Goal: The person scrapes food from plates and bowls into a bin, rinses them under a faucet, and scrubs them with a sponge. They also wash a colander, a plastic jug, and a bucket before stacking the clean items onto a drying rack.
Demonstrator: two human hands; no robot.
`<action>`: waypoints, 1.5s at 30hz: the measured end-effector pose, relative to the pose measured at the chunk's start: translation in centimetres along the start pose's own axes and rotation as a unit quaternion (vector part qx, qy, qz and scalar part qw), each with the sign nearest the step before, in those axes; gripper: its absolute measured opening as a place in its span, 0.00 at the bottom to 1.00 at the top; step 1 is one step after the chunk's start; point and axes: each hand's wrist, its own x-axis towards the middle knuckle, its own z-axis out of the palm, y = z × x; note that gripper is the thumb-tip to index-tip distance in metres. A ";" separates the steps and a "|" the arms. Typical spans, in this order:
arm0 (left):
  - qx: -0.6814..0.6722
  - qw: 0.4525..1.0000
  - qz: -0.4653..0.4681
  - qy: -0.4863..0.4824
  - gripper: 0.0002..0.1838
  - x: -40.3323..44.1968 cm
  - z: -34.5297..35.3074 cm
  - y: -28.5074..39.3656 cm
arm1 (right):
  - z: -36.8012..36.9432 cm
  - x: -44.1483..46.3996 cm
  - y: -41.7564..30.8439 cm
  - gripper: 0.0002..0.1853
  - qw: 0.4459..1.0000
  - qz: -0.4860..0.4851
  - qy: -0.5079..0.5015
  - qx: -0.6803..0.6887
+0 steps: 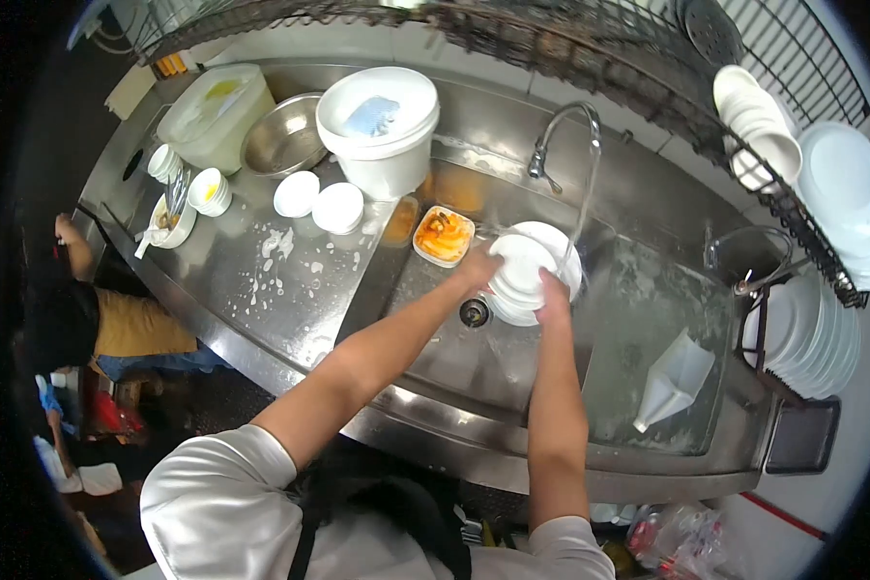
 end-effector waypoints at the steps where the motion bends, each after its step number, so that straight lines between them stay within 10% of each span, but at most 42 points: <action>1: 0.016 1.000 0.006 -0.005 0.27 -1.8 -0.2 1.8 | -0.3 -0.6 -0.4 0.24 0.993 0.042 -0.099 0.051; 6: -0.088 0.995 0.000 -0.036 0.25 0.8 -2.5 -2.7 | 2.1 -3.1 -1.0 0.22 0.992 0.011 -0.120 -0.032; 10: -0.217 0.966 -0.074 -0.117 0.24 -4.2 -8.0 0.4 | 8.9 -5.7 -3.3 0.19 0.940 -0.251 0.032 -0.230; 14: -0.032 0.994 0.108 -0.008 0.19 -8.7 -17.1 -0.3 | 20.6 -12.6 -8.5 0.16 0.817 -0.520 0.088 -0.234; 18: 0.389 0.854 0.259 0.227 0.16 -13.6 -27.0 -2.4 | 32.2 -16.3 -11.3 0.14 0.694 -0.643 0.162 -0.279; 23: 0.579 0.735 0.265 0.234 0.26 -19.0 -32.0 -3.1 | 39.9 -9.9 -10.9 0.16 0.596 -0.654 0.089 -0.457; 29: 0.599 0.722 0.258 0.232 0.28 -18.8 -32.0 -3.4 | 43.7 -6.0 -9.2 0.13 0.485 -0.467 0.104 -0.732; 41: 0.616 0.717 0.246 0.217 0.28 -18.8 -31.8 -2.7 | 44.1 2.4 -9.3 0.19 0.571 -0.202 -0.023 -0.795; 45: 0.608 0.720 0.248 0.225 0.28 -19.1 -31.5 -2.8 | 41.5 -0.7 -10.3 0.15 0.568 -0.575 0.039 -0.587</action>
